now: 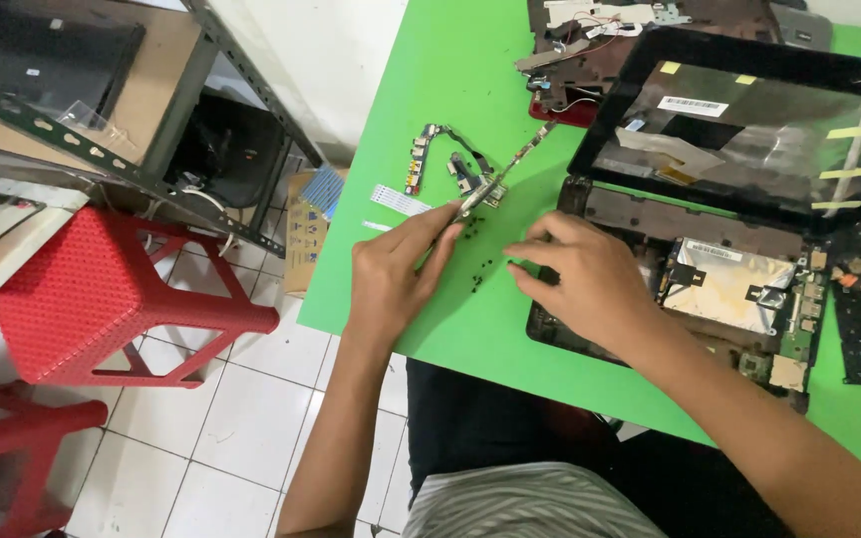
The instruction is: The person is performing internal repairs on a laptop, involving the removal and installation of the motherboard and connecting various ribbon cables.
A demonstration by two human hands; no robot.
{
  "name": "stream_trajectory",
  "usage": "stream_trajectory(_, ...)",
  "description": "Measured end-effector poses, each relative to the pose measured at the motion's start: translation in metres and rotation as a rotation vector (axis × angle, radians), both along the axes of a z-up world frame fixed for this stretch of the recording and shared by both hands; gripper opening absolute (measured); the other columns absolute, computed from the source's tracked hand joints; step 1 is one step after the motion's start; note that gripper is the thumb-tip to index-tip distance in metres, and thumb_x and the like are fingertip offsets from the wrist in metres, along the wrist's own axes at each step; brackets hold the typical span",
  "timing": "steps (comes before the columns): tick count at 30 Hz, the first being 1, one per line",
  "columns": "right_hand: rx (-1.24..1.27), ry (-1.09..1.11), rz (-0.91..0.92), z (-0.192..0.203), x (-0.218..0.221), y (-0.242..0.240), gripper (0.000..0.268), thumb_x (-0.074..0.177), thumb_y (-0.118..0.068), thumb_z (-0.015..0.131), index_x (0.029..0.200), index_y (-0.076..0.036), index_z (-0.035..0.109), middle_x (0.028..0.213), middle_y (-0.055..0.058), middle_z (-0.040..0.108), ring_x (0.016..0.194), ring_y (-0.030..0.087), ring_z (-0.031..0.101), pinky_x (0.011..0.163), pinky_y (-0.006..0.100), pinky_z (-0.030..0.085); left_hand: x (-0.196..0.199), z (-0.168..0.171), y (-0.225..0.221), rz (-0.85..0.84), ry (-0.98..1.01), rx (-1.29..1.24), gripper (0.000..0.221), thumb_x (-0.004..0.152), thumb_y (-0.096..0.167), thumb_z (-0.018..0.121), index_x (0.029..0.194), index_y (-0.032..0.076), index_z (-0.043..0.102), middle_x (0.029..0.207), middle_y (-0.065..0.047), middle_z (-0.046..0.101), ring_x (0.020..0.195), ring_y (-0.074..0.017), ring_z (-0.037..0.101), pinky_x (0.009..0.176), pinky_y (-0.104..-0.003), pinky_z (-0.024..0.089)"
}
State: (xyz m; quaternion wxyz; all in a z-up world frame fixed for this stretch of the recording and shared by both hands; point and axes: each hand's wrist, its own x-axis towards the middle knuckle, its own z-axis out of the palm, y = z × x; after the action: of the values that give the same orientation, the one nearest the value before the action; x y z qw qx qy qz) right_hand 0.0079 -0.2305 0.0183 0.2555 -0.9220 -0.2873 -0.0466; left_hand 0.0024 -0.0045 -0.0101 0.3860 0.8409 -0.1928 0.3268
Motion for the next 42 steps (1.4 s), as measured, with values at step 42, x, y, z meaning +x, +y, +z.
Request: stream_trajectory(42,1.489,0.613,-0.083,-0.004,-0.077,-0.105,0.019,0.094,0.004,0.065,0.112,0.0,0.07,0.096,0.02,0.074,0.07,0.02,0.056,0.063,0.032,0.045,0.019,-0.015,0.021,0.434,0.565,0.121,0.031,0.103,0.035,0.07,0.087,0.008,0.07,0.069,-0.001,0.07,0.061,-0.0163,0.065,0.061,-0.034,0.049)
